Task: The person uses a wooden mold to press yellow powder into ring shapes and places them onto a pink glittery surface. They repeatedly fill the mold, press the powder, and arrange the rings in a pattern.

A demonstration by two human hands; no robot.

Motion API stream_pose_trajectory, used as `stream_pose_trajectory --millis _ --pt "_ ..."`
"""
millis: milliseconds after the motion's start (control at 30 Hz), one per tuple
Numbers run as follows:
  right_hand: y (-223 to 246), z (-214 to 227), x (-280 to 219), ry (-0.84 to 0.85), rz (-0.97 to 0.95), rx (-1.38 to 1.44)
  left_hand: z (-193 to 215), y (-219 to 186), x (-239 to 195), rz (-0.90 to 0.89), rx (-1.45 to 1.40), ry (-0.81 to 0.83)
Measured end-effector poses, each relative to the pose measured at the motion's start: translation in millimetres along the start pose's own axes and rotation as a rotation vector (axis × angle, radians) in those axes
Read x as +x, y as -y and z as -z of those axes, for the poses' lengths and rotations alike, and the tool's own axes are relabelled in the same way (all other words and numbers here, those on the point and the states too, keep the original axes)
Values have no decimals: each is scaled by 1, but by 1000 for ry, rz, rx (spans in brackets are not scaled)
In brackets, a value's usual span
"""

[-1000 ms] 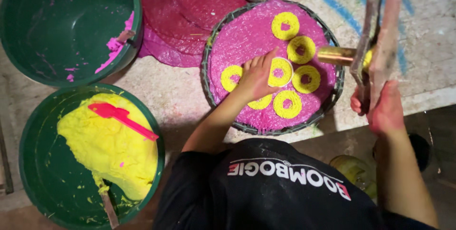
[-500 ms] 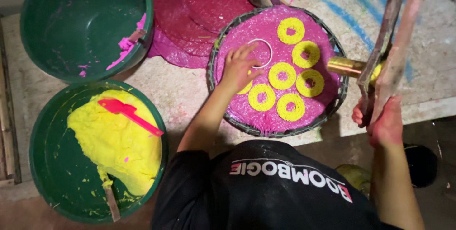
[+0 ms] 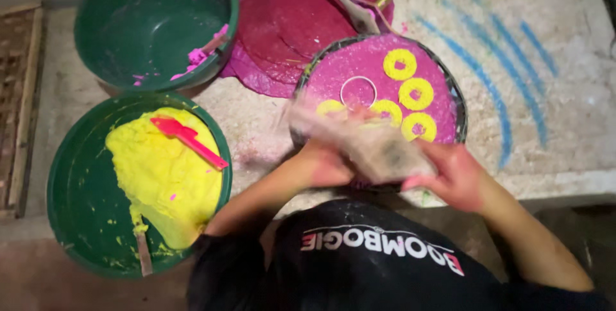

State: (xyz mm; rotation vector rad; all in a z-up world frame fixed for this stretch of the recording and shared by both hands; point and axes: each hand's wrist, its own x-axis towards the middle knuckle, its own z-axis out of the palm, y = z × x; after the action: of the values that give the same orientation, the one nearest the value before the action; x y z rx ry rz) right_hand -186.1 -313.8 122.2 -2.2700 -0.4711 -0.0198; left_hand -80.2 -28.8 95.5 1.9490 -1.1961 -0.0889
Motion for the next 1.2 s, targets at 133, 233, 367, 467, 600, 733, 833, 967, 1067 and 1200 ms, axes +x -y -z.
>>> stream_pose_trajectory --millis 133,233,367,467,600,733,833,967,1067,1200 --pt "96 30 65 180 628 -353 48 -56 -43 47 -274 126" --pt "141 36 132 357 1097 -401 74 -81 -61 2 -450 275" --pt "160 8 165 789 1024 -124 102 -118 -92 156 -121 311" --pt "170 -23 153 1158 735 229 118 -153 -124 421 67 335" --pt "181 -61 153 1326 674 375 125 -176 -183 613 -6 222" --pt "189 -81 171 1379 614 376 118 -158 -227 672 -41 41" --pt "186 -93 178 1393 580 568 111 -133 -268 745 -140 -59" --pt "188 -89 214 979 982 44 123 -99 -331 595 -243 -457" --pt "212 -89 261 414 1419 -359 133 -80 -358 655 -1115 -455" --pt "259 -109 319 77 1776 -818 106 -66 -335 445 -1437 -815"
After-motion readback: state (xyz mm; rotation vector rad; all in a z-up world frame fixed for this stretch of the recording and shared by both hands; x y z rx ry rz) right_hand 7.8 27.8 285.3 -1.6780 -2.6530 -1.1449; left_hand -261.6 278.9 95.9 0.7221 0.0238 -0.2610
